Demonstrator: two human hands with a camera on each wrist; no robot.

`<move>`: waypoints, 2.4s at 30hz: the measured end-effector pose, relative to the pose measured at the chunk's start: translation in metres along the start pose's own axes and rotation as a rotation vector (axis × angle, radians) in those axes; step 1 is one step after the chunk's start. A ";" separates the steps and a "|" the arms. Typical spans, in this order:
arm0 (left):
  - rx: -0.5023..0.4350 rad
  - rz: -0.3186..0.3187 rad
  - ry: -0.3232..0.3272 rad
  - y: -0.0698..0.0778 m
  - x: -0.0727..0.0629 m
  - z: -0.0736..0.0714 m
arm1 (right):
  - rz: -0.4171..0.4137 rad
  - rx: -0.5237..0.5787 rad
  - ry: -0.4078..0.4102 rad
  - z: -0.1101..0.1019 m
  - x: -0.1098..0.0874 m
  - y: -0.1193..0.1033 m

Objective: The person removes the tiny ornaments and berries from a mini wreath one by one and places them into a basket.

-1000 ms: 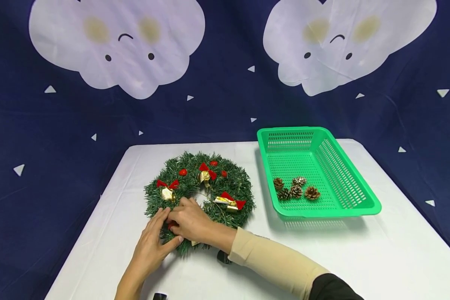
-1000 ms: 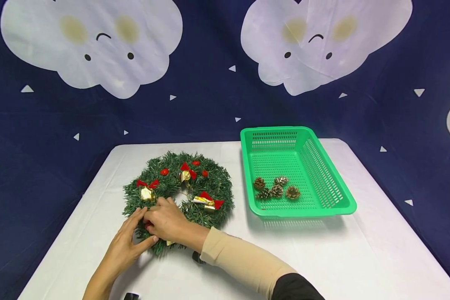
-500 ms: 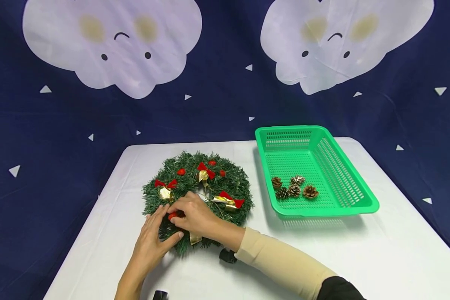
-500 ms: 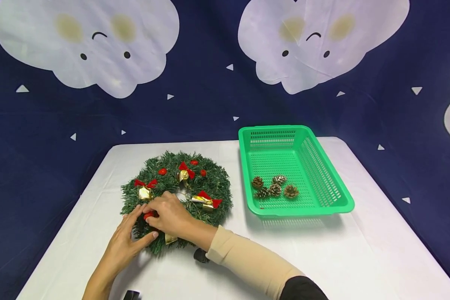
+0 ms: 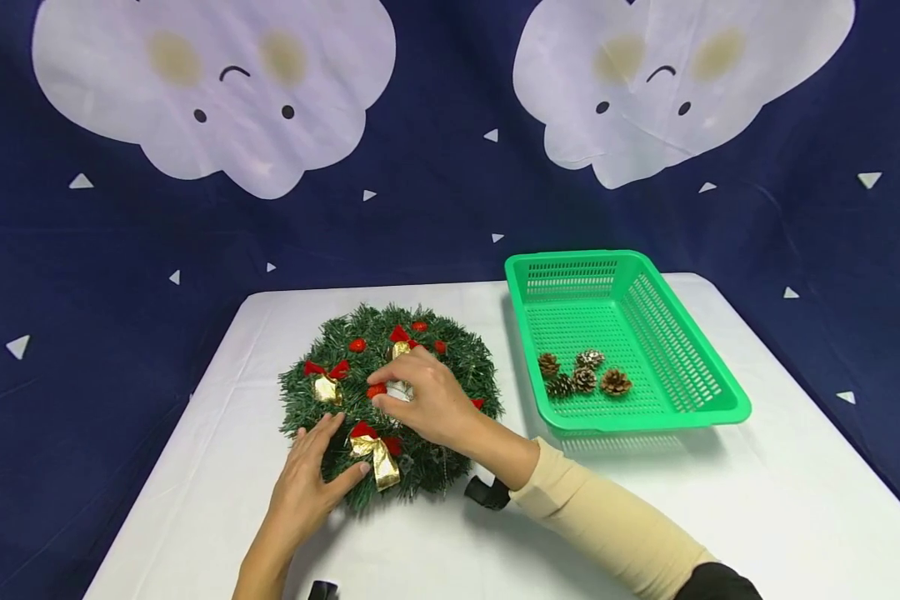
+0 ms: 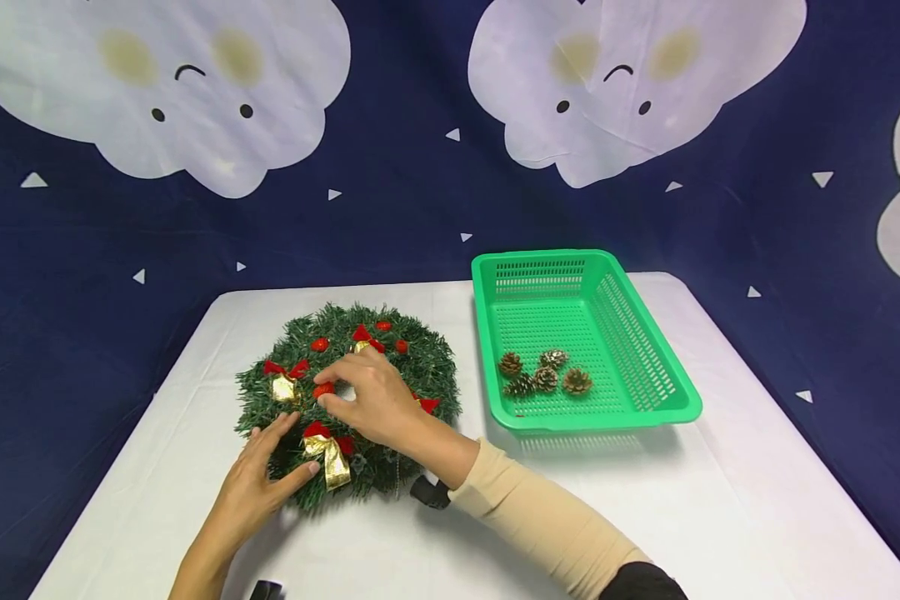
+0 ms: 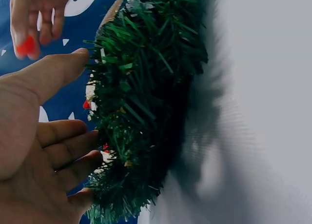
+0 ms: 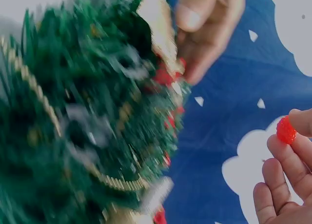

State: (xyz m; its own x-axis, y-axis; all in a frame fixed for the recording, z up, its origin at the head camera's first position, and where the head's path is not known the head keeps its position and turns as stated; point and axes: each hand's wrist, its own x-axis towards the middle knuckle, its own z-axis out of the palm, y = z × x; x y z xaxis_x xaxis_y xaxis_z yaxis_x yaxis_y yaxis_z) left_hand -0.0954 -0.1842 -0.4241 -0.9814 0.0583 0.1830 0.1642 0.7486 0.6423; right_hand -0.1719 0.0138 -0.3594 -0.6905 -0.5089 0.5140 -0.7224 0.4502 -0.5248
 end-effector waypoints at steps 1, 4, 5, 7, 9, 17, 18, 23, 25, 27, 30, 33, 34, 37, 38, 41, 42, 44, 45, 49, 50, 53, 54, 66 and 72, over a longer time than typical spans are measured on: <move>0.002 0.001 -0.002 0.000 0.000 0.000 | 0.013 0.008 0.011 -0.005 0.000 0.001; 0.010 0.015 0.005 -0.002 0.001 0.002 | 0.027 0.024 0.068 -0.019 -0.001 0.005; 0.012 0.021 0.007 -0.003 0.001 0.002 | 0.037 0.036 0.083 -0.024 -0.001 0.007; 0.018 0.035 0.015 -0.004 0.001 0.003 | 0.058 0.048 0.113 -0.032 -0.002 0.009; 0.022 0.039 0.017 -0.004 0.001 0.004 | 0.064 0.061 0.143 -0.039 -0.004 0.013; 0.022 0.001 -0.015 -0.005 0.001 0.005 | 0.097 0.068 0.215 -0.063 -0.011 0.026; 0.022 -0.003 -0.019 -0.005 0.001 0.005 | 0.115 0.073 0.220 -0.066 -0.012 0.027; 0.022 -0.005 -0.023 -0.006 0.002 0.006 | 0.224 0.115 0.223 -0.078 -0.018 0.033; 0.024 -0.004 -0.022 -0.006 0.001 0.006 | 0.261 0.141 0.225 -0.081 -0.020 0.036; 0.025 -0.005 -0.023 -0.007 0.001 0.007 | 0.294 0.164 0.234 -0.084 -0.022 0.040; 0.027 -0.007 -0.024 -0.007 0.001 0.007 | 0.338 0.202 0.254 -0.088 -0.026 0.046; 0.033 -0.009 -0.025 -0.008 0.001 0.007 | 0.376 0.213 0.266 -0.093 -0.032 0.053; 0.035 -0.009 -0.026 -0.008 0.001 0.007 | 0.387 0.209 0.268 -0.094 -0.034 0.055; 0.040 -0.009 -0.026 -0.007 0.001 0.007 | 0.407 0.184 0.278 -0.100 -0.040 0.060; 0.041 -0.007 -0.026 -0.007 0.001 0.007 | 0.408 0.173 0.285 -0.102 -0.041 0.062; 0.041 -0.008 -0.029 -0.007 0.000 0.007 | 0.410 0.154 0.309 -0.107 -0.046 0.067; 0.041 -0.008 -0.030 -0.007 0.000 0.007 | 0.410 0.149 0.318 -0.108 -0.048 0.069; 0.042 -0.007 -0.029 -0.007 0.000 0.007 | 0.412 0.145 0.333 -0.111 -0.050 0.072; 0.043 -0.007 -0.029 -0.007 0.000 0.007 | 0.411 0.145 0.338 -0.112 -0.051 0.074; 0.049 0.001 -0.020 -0.007 0.000 0.007 | 0.414 0.148 0.350 -0.117 -0.054 0.079; 0.050 0.003 -0.018 -0.008 0.000 0.007 | 0.415 0.151 0.351 -0.118 -0.055 0.081; 0.052 0.005 -0.020 -0.007 -0.001 0.007 | 0.412 0.137 0.361 -0.122 -0.059 0.085; 0.053 0.004 -0.022 -0.007 -0.001 0.007 | 0.412 0.127 0.364 -0.123 -0.060 0.087; 0.060 0.001 -0.035 -0.006 0.000 0.005 | 0.538 -0.009 0.345 -0.137 -0.081 0.114; 0.058 -0.001 -0.036 -0.006 0.000 0.005 | 0.597 -0.012 0.297 -0.146 -0.089 0.122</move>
State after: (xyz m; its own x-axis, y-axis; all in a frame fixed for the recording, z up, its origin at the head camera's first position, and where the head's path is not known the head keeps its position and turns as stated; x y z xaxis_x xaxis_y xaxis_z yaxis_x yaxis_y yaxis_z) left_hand -0.0970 -0.1849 -0.4316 -0.9847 0.0800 0.1548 0.1579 0.7857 0.5981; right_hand -0.2043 0.2209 -0.3702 -0.9514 0.0530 0.3033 -0.2121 0.6012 -0.7704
